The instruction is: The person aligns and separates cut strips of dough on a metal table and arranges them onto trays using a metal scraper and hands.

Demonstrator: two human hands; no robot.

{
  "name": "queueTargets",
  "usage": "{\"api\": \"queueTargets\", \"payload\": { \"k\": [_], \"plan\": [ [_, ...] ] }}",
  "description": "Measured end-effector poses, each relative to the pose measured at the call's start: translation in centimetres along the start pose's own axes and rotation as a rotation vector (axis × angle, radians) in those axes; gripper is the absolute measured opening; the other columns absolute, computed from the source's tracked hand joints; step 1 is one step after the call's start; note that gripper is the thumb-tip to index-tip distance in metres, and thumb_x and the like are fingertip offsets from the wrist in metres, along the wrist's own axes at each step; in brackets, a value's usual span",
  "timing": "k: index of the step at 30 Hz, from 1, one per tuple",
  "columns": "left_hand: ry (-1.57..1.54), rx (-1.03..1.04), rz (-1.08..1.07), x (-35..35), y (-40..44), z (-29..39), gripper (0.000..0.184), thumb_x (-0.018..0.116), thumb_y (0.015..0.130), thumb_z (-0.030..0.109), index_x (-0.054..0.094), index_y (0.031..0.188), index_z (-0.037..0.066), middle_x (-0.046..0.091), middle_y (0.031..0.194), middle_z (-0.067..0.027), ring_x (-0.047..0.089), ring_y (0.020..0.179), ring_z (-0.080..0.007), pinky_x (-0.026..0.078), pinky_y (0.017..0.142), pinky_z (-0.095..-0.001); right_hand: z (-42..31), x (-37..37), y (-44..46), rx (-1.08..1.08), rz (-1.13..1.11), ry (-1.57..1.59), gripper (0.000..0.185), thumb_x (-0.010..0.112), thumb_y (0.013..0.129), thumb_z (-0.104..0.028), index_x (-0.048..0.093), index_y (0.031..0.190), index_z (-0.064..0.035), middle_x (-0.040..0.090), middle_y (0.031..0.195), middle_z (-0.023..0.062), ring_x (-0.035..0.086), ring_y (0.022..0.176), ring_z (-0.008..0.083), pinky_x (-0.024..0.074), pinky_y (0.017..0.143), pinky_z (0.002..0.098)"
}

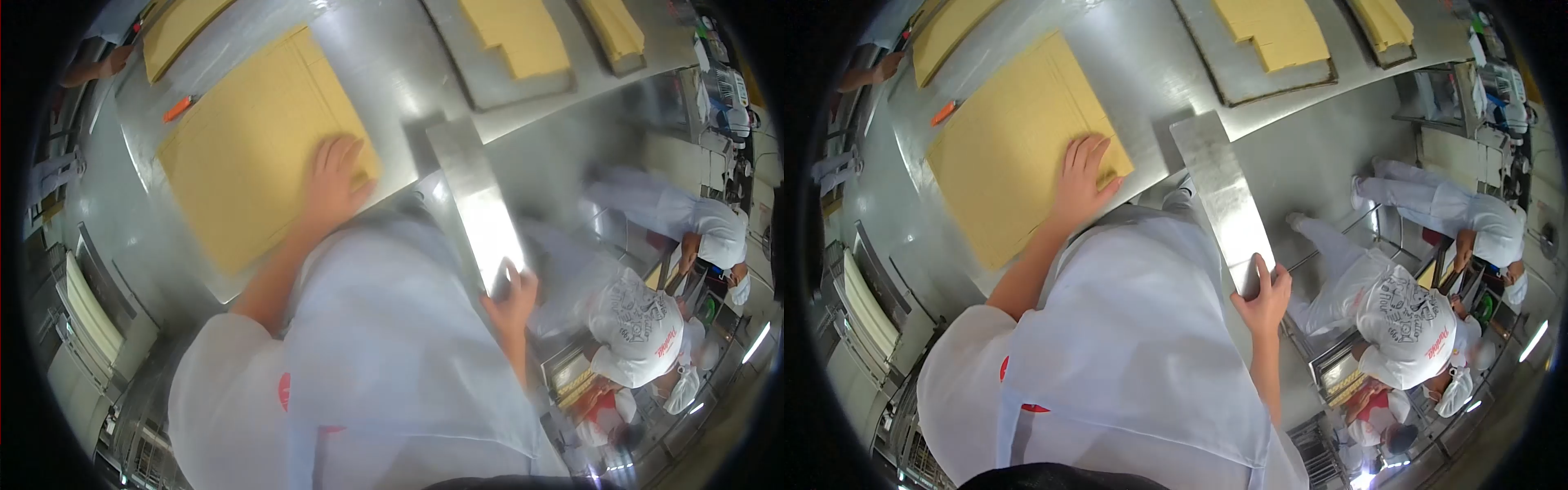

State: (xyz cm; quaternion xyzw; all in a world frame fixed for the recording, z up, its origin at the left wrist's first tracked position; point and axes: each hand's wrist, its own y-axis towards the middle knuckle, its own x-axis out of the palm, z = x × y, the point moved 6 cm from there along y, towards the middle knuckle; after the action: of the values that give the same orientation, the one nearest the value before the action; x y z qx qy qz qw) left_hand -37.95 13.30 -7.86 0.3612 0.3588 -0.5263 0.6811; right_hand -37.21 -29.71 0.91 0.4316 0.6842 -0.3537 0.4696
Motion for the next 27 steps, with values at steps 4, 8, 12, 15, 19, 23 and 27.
{"api": "queueTargets", "payload": {
  "k": [4,8,12,15,19,23,27],
  "plan": [
    [-0.01,0.141,-0.056,-1.7,0.2,-2.7,0.071,0.078,0.092,0.036,0.055,0.153,0.007,0.05,0.158,-0.0147,0.04,0.153,-0.0413,0.031,0.128,-0.0595,-0.5,1.1,-5.6,0.03,-0.114,-0.023,0.095,0.085,0.055,-0.023,0.066,0.148,-0.0229,0.056,0.125,0.0248,0.057,0.113,0.0446,0.0492,0.098,0.0533],
    [-0.105,0.271,-0.21,-1.4,0.9,-2.2,0.061,0.074,0.097,0.03,0.059,0.153,0.013,0.052,0.159,-0.0108,0.041,0.154,-0.039,0.032,0.128,-0.0585,-1.0,1.7,-8.5,0.019,-0.194,-0.048,0.096,0.086,0.054,-0.023,0.066,0.148,-0.0242,0.057,0.128,0.0237,0.058,0.11,0.0404,0.0503,0.096,0.0523],
    [-0.07,0.357,-0.167,-0.2,1.6,-0.8,0.053,0.072,0.098,0.026,0.063,0.149,0.017,0.057,0.154,-0.008,0.045,0.151,-0.035,0.033,0.128,-0.0581,-2.9,2.4,-8.2,-0.079,-0.191,-0.048,0.093,0.087,0.057,-0.023,0.066,0.148,-0.0252,0.059,0.132,0.0218,0.059,0.101,0.0361,0.0522,0.092,0.0495],
    [-0.005,0.431,-0.141,0.7,2.7,0.4,0.047,0.073,0.098,0.028,0.066,0.144,0.018,0.061,0.148,-0.0055,0.048,0.148,-0.0315,0.031,0.129,-0.0585,-4.5,2.5,-7.5,-0.138,-0.208,-0.022,0.09,0.088,0.061,-0.024,0.066,0.149,-0.0259,0.06,0.132,0.0211,0.061,0.098,0.0347,0.0543,0.088,0.0466],
    [0.123,0.532,-0.217,3.0,3.2,0.1,0.037,0.074,0.095,0.032,0.071,0.13,0.02,0.065,0.139,-0.0011,0.052,0.143,-0.0276,0.028,0.131,-0.0588,-6.1,3.7,-7.2,-0.199,-0.188,-0.006,0.089,0.091,0.065,-0.029,0.065,0.15,-0.0265,0.061,0.131,0.0214,0.063,0.098,0.0347,0.0561,0.084,0.0447],
    [0.194,0.532,-0.253,3.4,4.0,0.2,0.032,0.076,0.091,0.031,0.073,0.121,0.021,0.066,0.132,0.0001,0.055,0.136,-0.0264,0.026,0.131,-0.0595,-6.9,4.7,-8.5,-0.201,-0.161,0.044,0.089,0.093,0.068,-0.033,0.063,0.152,-0.0266,0.061,0.13,0.0225,0.063,0.099,0.0351,0.0566,0.084,0.0451],
    [0.18,0.552,-0.285,2.7,4.4,0.4,0.031,0.076,0.088,0.028,0.073,0.118,0.022,0.067,0.129,-0.0003,0.056,0.133,-0.0265,0.024,0.131,-0.0624,-6.4,6.6,-10.8,-0.147,-0.167,0.106,0.091,0.094,0.068,-0.031,0.062,0.153,-0.0279,0.06,0.132,0.0249,0.063,0.101,0.0364,0.0563,0.086,0.0466]
  ]
}}
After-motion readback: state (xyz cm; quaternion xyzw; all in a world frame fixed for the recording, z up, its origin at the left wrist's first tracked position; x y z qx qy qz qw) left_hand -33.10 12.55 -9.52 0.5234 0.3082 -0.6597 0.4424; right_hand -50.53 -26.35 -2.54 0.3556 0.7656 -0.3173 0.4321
